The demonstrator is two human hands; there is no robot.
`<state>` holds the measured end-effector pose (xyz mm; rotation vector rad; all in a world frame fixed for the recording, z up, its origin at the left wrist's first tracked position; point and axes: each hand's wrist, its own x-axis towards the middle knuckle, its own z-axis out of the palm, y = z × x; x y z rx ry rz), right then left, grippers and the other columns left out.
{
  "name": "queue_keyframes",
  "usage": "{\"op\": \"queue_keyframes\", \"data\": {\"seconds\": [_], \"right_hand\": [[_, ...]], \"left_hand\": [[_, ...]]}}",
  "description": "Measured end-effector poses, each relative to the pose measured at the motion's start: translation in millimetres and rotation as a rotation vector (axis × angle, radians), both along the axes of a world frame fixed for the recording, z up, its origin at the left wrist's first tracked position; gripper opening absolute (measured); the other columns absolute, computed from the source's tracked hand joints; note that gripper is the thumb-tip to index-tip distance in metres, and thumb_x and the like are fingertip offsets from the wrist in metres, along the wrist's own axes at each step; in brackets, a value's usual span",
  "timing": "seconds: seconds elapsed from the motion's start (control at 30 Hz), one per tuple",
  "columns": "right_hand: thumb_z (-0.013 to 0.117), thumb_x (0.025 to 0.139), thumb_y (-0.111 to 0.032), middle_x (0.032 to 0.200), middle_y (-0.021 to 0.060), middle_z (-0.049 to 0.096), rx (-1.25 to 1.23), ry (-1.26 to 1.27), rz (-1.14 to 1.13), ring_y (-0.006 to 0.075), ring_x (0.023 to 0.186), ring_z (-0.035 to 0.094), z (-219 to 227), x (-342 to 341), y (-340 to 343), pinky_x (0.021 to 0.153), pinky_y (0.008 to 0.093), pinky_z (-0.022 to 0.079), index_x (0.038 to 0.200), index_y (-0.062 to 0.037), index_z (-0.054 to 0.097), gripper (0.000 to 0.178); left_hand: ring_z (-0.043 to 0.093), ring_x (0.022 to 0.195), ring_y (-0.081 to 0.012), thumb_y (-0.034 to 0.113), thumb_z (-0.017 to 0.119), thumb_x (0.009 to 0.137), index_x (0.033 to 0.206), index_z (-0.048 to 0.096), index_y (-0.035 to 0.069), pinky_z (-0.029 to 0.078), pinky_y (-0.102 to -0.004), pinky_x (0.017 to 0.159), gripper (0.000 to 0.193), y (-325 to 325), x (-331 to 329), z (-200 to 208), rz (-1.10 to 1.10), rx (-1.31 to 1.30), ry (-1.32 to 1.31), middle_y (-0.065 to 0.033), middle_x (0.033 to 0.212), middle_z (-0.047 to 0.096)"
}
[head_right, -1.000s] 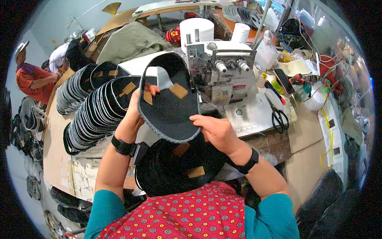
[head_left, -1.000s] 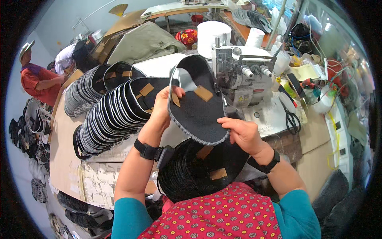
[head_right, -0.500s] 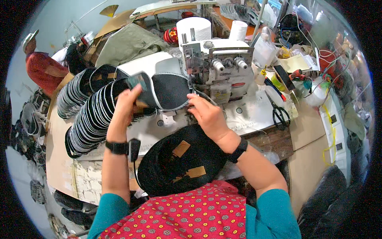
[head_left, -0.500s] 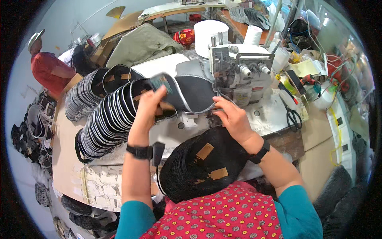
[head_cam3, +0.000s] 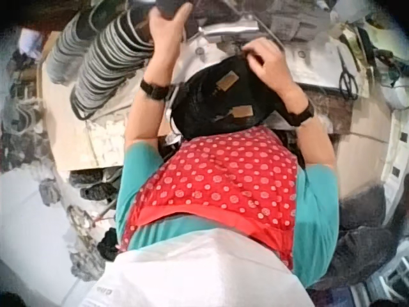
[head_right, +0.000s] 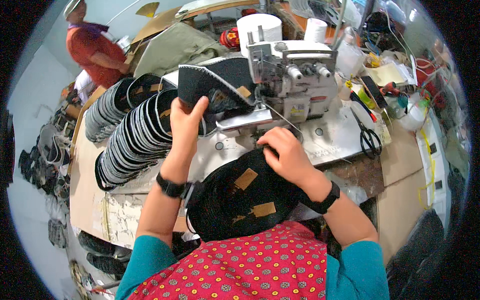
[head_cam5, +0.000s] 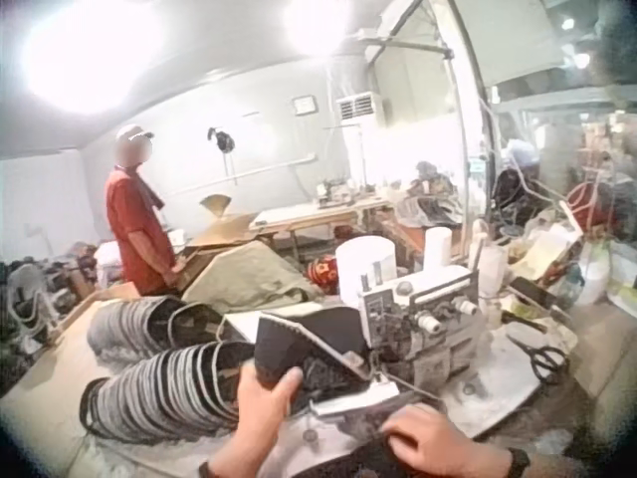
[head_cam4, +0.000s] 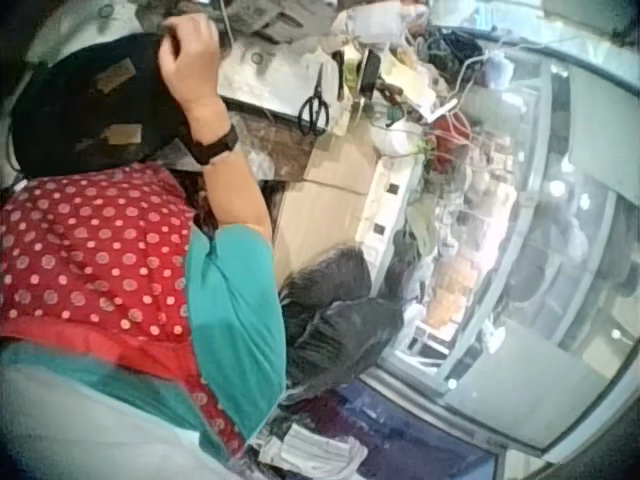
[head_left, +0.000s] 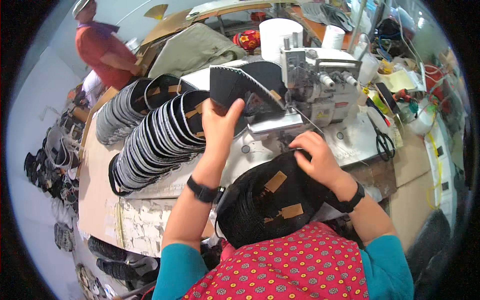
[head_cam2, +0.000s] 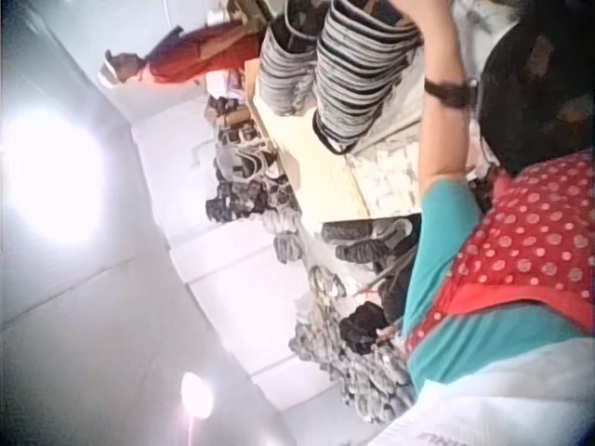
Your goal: The person picks up a shoe upper and a sole, aligns them by hand, and feeds the edges through a sewing machine. They guide the pieces through the stitching process before placing the assembled shoe onto a stack and repeating the task.
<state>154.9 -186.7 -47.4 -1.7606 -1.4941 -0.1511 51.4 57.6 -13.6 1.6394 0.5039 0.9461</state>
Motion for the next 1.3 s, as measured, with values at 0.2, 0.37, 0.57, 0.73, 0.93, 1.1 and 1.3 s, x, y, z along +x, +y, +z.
{"op": "queue_keyframes", "data": {"seconds": [0.2, 0.37, 0.57, 0.73, 0.93, 1.1, 1.3], "right_hand": [[0.083, 0.064, -0.017, 0.117, 0.0151, 0.058, -0.200, -0.050, 0.078, 0.0361, 0.113, 0.053, -4, -24, 4, 0.098, 0.0441, 0.042, 0.113, -0.0031, 0.059, 0.056], [0.082, 0.064, -0.013, 0.114, 0.0133, 0.060, -0.182, -0.119, 0.103, 0.0347, 0.109, 0.055, 3, -32, -5, 0.095, 0.0443, 0.044, 0.113, -0.0033, 0.060, 0.055], [0.084, 0.061, -0.012, 0.110, 0.0129, 0.055, -0.195, -0.065, 0.072, 0.0339, 0.104, 0.053, 7, -33, -6, 0.092, 0.0428, 0.042, 0.117, -0.0053, 0.058, 0.062], [0.078, 0.064, 0.000, 0.087, 0.0108, 0.057, -0.172, -0.145, 0.103, 0.0326, 0.091, 0.057, 19, -21, -17, 0.084, 0.0404, 0.045, 0.091, -0.0044, 0.060, 0.032], [0.073, 0.077, 0.009, 0.079, -0.0008, 0.054, 0.065, 0.829, 0.017, 0.0068, 0.079, 0.055, 79, 12, -54, 0.073, 0.0236, 0.047, 0.083, -0.0069, 0.045, 0.033], [0.063, 0.092, 0.000, 0.094, 0.0039, 0.067, 0.065, 1.263, 0.055, 0.0080, 0.080, 0.062, 64, 15, -11, 0.071, 0.0216, 0.049, 0.106, -0.0016, 0.061, 0.014], [0.063, 0.094, -0.004, 0.089, 0.0059, 0.071, 0.136, 1.125, -0.155, 0.0078, 0.076, 0.064, 18, 27, 37, 0.068, 0.0226, 0.050, 0.106, 0.0023, 0.068, 0.015]], "left_hand": [[0.055, 0.117, -0.0247, 0.029, 0.079, 0.074, 0.133, 0.054, 0.015, 0.037, -0.0398, 0.102, 0.065, 11, 21, 41, 0.061, 1.442, 0.162, -0.0090, 0.124, 0.060], [0.064, 0.090, -0.0161, 0.022, 0.066, 0.081, 0.119, 0.059, 0.019, 0.048, -0.0344, 0.076, 0.038, 43, 4, 22, 0.015, 1.598, 0.612, -0.0003, 0.093, 0.060], [0.061, 0.081, -0.0169, 0.018, 0.061, 0.083, 0.124, 0.058, 0.017, 0.045, -0.0313, 0.067, 0.041, 10, -58, -9, 0.084, 1.692, 1.236, -0.0007, 0.088, 0.059], [0.064, 0.076, -0.0221, 0.013, 0.063, 0.080, 0.119, 0.062, 0.020, 0.049, -0.0321, 0.060, 0.040, 47, -102, -27, 0.099, 1.542, 1.065, -0.0063, 0.083, 0.060], [0.061, 0.089, -0.0219, 0.018, 0.064, 0.079, 0.113, 0.064, 0.013, 0.048, -0.0348, 0.072, 0.035, 32, -99, -24, 0.164, 1.620, 1.262, -0.0063, 0.096, 0.061], [0.060, 0.076, -0.0264, 0.017, 0.066, 0.077, 0.081, 0.063, 0.007, 0.047, -0.0383, 0.071, 0.012, -3, -62, -8, 0.054, 1.245, 0.657, -0.0078, 0.082, 0.061], [0.056, 0.069, -0.0081, 0.015, 0.048, 0.098, 0.111, 0.065, 0.005, 0.045, -0.0238, 0.063, 0.024, -23, -16, 28, -0.302, -0.487, -0.076, 0.0025, 0.089, 0.065]]}}
